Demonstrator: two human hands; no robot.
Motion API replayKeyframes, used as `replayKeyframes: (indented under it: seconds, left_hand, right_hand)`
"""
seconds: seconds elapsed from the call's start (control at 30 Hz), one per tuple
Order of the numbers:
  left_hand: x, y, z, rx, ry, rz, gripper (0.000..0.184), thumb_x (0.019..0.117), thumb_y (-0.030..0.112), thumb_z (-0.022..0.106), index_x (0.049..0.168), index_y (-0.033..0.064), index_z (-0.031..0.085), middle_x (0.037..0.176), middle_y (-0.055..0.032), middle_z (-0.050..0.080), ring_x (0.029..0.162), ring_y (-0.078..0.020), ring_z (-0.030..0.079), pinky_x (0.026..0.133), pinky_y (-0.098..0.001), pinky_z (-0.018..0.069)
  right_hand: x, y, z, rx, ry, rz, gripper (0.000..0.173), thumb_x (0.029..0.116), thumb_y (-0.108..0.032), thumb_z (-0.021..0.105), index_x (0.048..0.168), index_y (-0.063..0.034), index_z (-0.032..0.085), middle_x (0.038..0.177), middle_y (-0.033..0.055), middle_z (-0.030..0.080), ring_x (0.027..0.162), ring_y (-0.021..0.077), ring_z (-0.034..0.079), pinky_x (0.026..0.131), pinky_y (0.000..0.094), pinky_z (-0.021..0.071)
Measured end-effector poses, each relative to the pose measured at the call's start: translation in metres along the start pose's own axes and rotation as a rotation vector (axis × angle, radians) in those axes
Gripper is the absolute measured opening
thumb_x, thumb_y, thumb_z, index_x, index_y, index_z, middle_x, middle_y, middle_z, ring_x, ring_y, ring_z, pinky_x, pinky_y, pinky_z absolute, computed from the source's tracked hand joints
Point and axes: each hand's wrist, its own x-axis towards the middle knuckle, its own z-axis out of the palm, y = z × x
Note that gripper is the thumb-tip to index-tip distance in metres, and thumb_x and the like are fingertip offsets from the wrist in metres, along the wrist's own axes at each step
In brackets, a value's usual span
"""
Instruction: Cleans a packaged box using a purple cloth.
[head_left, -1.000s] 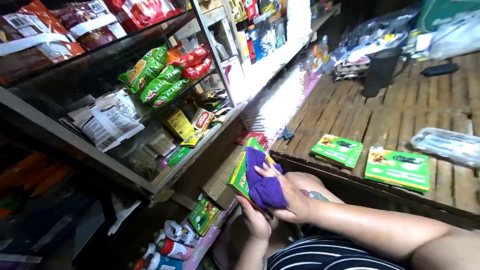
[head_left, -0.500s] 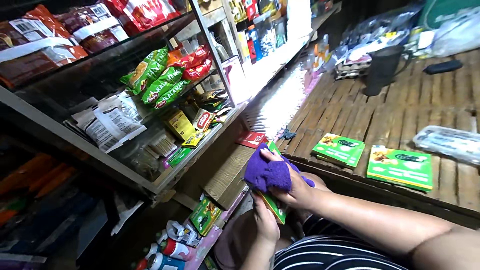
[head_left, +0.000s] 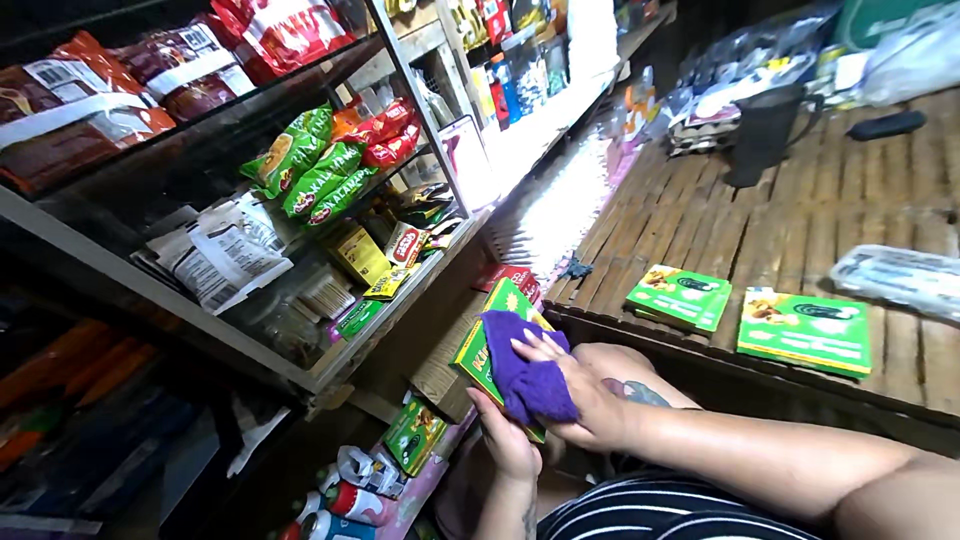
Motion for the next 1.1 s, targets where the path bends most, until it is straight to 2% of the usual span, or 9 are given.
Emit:
replayKeyframes:
  seconds: [0.13,0.17,0.27,0.33,0.47,0.67,0.77,0.93,1.1]
  left_hand:
    - [-0.009,-0.008,-0.008,-0.058,-0.037,-0.069,0.056,0.1074,0.053,0.022,0.132,0.0097,0.047,0.109,0.0069,0.067,0.106,-0.0002,0.064,0.093,-0.0253,0.0539]
    - [-0.012,-0.012,-0.012,-0.091,-0.062,-0.085,0.046,0.1071,0.047,0.026,0.125,0.0116,0.05,0.104,0.0086,0.068,0.101,0.001,0.065,0.089,-0.0236,0.0549]
    - [-0.017,-0.018,-0.02,-0.167,-0.193,-0.141,0.042,0.0991,0.058,0.048,0.109,0.0215,0.066,0.097,0.0114,0.073,0.096,0.001,0.068,0.087,-0.023,0.0562]
    - [-0.018,-0.02,-0.018,-0.165,-0.229,-0.155,0.043,0.0992,0.058,0.048,0.113,0.0213,0.066,0.102,0.0109,0.072,0.102,0.0007,0.067,0.091,-0.0242,0.055]
    - [-0.02,-0.024,-0.012,0.008,-0.235,-0.091,0.056,0.106,0.053,0.032,0.13,0.0064,0.05,0.113,0.0071,0.065,0.11,0.0009,0.06,0.097,-0.0249,0.0502]
    - [-0.018,-0.028,-0.007,0.148,-0.256,0.083,0.054,0.1108,0.035,0.02,0.134,-0.005,0.048,0.122,0.0002,0.063,0.119,0.0013,0.056,0.106,-0.0229,0.0445]
    - [-0.018,-0.026,-0.005,0.145,-0.296,0.104,0.065,0.1102,0.047,0.019,0.14,-0.0069,0.041,0.128,-0.0008,0.06,0.122,0.0026,0.053,0.108,-0.0219,0.0423]
    - [-0.014,-0.024,-0.005,0.152,-0.326,0.019,0.08,0.105,0.061,0.022,0.145,-0.0065,0.038,0.134,-0.006,0.059,0.128,-0.0016,0.053,0.112,-0.0263,0.0424]
    - [-0.013,-0.021,-0.005,0.181,-0.311,-0.052,0.084,0.1015,0.067,0.022,0.139,-0.0042,0.044,0.12,-0.0048,0.067,0.113,-0.0039,0.064,0.101,-0.0279,0.0531]
  right_hand:
    - [0.001,-0.012,0.003,-0.011,-0.015,-0.061,0.042,0.101,-0.043,0.051,0.126,-0.0116,0.063,0.155,0.0164,0.048,0.151,0.039,0.031,0.122,0.0644,0.019]
    - [0.002,-0.014,0.001,-0.021,-0.014,-0.073,0.041,0.101,-0.043,0.051,0.126,-0.0125,0.062,0.155,0.0158,0.048,0.151,0.0388,0.031,0.122,0.0646,0.0189]
    - [0.009,-0.021,-0.006,-0.045,-0.008,-0.044,0.044,0.0999,-0.043,0.053,0.13,-0.0119,0.064,0.155,0.018,0.048,0.15,0.0428,0.032,0.12,0.0682,0.0194]
    - [0.015,-0.026,-0.011,-0.064,0.007,-0.016,0.045,0.0999,-0.044,0.053,0.129,-0.011,0.064,0.154,0.0204,0.048,0.149,0.0442,0.033,0.12,0.0682,0.0198]
    - [0.019,-0.02,-0.016,-0.097,0.049,-0.02,0.047,0.0992,-0.045,0.053,0.13,-0.0107,0.063,0.155,0.0207,0.047,0.15,0.0423,0.033,0.121,0.0654,0.0212]
    - [0.03,-0.02,-0.027,-0.1,0.097,-0.02,0.046,0.0975,-0.039,0.057,0.131,-0.0083,0.062,0.146,0.0186,0.057,0.146,0.038,0.041,0.121,0.0599,0.0267]
    - [0.03,-0.007,-0.026,-0.12,0.116,-0.033,0.048,0.0981,-0.04,0.058,0.135,-0.0099,0.058,0.139,0.013,0.061,0.14,0.0276,0.048,0.121,0.0545,0.0304]
    - [0.033,0.007,-0.032,-0.155,0.147,-0.021,0.04,0.097,-0.042,0.058,0.119,-0.0101,0.067,0.124,0.0117,0.067,0.131,0.0233,0.056,0.121,0.056,0.0312]
    - [0.037,0.019,-0.04,-0.149,0.216,0.033,0.039,0.098,-0.038,0.058,0.12,-0.0058,0.065,0.121,0.0132,0.067,0.126,0.0223,0.058,0.113,0.0491,0.0414]
